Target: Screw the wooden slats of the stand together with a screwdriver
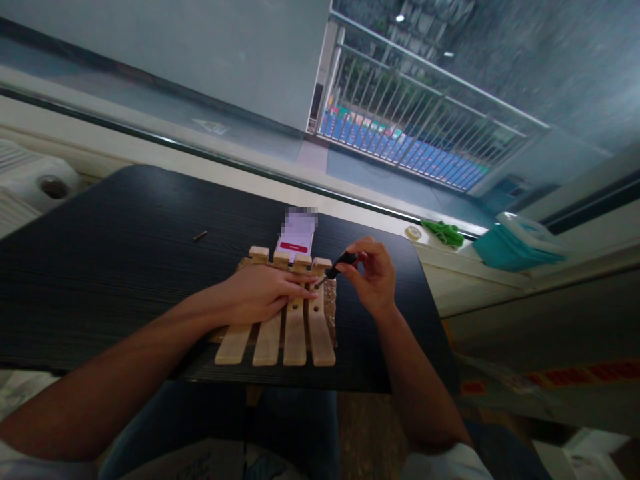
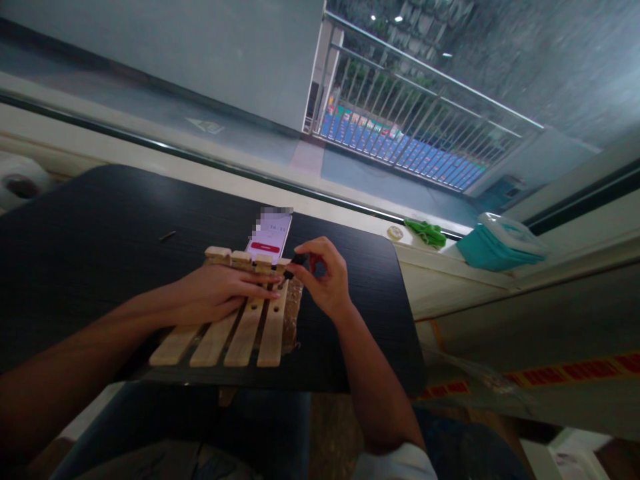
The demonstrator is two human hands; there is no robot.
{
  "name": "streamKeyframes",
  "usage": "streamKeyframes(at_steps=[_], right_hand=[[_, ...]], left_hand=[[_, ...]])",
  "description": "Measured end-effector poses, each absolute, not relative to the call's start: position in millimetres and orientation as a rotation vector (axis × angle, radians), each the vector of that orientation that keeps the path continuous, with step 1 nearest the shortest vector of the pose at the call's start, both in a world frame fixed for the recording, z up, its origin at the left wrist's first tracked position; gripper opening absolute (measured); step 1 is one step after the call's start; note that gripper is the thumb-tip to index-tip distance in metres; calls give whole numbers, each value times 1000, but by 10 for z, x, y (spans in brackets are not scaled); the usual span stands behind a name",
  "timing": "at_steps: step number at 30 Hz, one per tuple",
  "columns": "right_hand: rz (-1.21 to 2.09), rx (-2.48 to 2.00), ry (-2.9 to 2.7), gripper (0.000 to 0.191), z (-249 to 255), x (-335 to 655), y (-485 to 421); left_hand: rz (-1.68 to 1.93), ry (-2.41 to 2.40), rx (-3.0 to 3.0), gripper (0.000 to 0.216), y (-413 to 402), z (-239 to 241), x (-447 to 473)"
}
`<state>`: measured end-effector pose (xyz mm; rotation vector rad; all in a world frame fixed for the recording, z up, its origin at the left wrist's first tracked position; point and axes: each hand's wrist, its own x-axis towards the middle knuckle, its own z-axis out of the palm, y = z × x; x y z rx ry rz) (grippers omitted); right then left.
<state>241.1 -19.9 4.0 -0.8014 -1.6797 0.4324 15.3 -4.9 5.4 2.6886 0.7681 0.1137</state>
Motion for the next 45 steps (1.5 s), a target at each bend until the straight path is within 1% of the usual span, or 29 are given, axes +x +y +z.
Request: streamKeyframes(at_steps=[6, 11, 16, 27, 45], right_hand=[[490, -806, -1770, 20, 47, 2465, -216], [585, -852, -1832, 24, 62, 2479, -256], [611, -917, -1800, 23, 65, 2478, -272], [596, -905, -1705, 27, 13, 2497, -214], [566, -893, -1648, 32, 23, 2422, -213]], left_hand=[[150, 770, 2676, 51, -52, 41, 146], [188, 754, 2681, 49, -48, 49, 147], [153, 759, 2658, 50, -46, 48, 148], [102, 726, 2672, 48, -60, 98, 153], [120, 739, 2699, 46, -54, 81, 150]])
